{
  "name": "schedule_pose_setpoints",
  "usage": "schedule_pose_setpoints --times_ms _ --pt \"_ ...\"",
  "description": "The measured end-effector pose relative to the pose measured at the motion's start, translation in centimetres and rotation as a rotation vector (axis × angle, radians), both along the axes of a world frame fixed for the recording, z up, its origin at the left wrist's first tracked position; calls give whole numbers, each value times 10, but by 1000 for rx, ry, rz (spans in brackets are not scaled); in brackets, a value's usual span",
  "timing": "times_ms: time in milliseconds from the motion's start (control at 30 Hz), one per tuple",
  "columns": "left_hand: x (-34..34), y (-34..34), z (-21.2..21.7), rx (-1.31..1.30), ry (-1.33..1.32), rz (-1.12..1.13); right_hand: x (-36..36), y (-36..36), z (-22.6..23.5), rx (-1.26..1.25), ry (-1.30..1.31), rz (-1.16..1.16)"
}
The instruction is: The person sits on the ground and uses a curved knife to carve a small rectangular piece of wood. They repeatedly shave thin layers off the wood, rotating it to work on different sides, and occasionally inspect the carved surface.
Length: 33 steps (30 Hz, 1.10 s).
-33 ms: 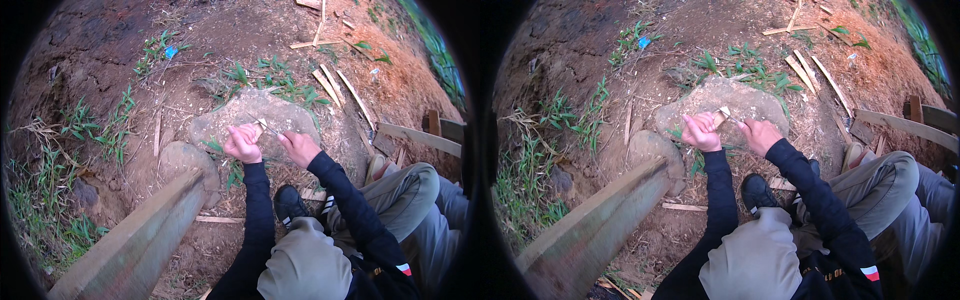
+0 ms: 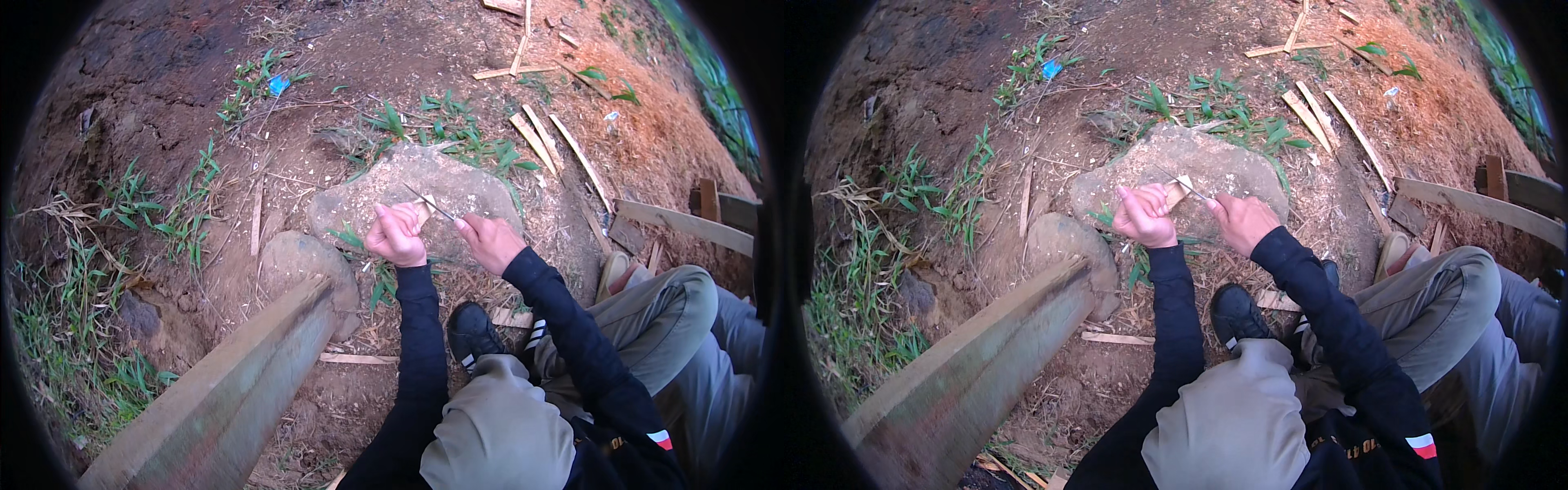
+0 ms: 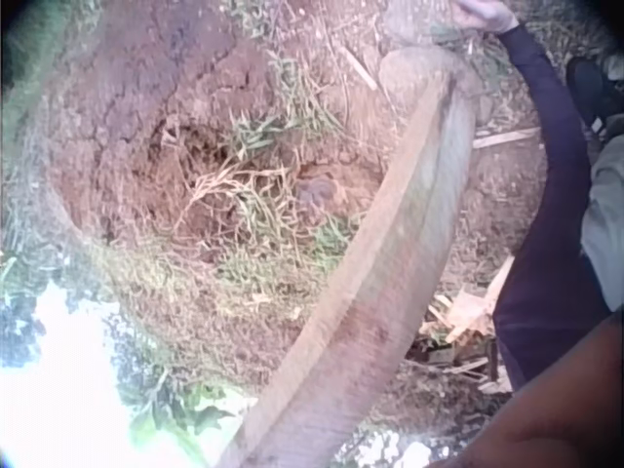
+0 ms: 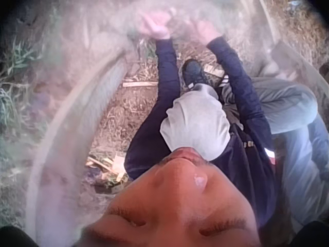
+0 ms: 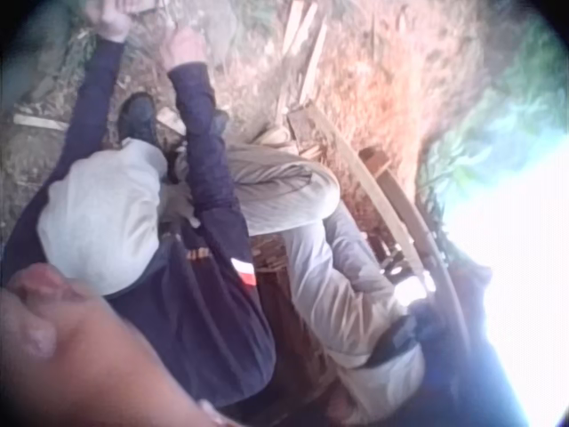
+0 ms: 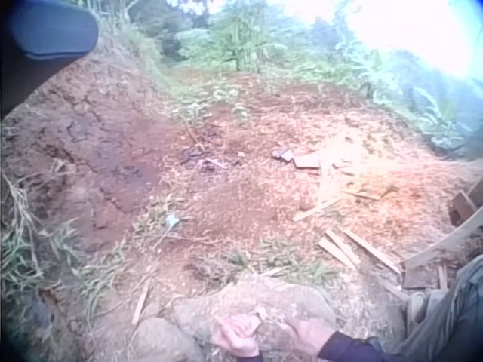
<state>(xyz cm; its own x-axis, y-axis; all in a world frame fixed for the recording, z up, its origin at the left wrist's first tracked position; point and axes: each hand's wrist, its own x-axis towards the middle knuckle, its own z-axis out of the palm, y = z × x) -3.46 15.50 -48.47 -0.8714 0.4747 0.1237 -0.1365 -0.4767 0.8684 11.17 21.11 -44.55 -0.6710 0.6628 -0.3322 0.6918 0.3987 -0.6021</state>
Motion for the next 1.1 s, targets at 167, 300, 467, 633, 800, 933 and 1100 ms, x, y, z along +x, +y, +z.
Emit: schedule_pose_setpoints --times_ms 167,300,467,633,800,933,1100 --pt "5 -1 -1 -24 94 -20 -12 -14 14 181 -184 36" --pt "6 1 1 -30 126 0 -7 -10 -1 251 -176 36" --pt "11 3 0 -107 188 2 -6 -5 -17 285 -205 19" --pt "8 2 -4 -97 210 -13 -11 0 -20 369 -146 48" --pt "6 -4 -8 -87 180 -7 -5 -5 -19 337 -117 79" --pt "6 -4 -6 -91 166 11 -13 -9 -14 311 -134 90" --pt "13 -4 -1 -73 98 69 -16 -2 -26 270 -230 28"
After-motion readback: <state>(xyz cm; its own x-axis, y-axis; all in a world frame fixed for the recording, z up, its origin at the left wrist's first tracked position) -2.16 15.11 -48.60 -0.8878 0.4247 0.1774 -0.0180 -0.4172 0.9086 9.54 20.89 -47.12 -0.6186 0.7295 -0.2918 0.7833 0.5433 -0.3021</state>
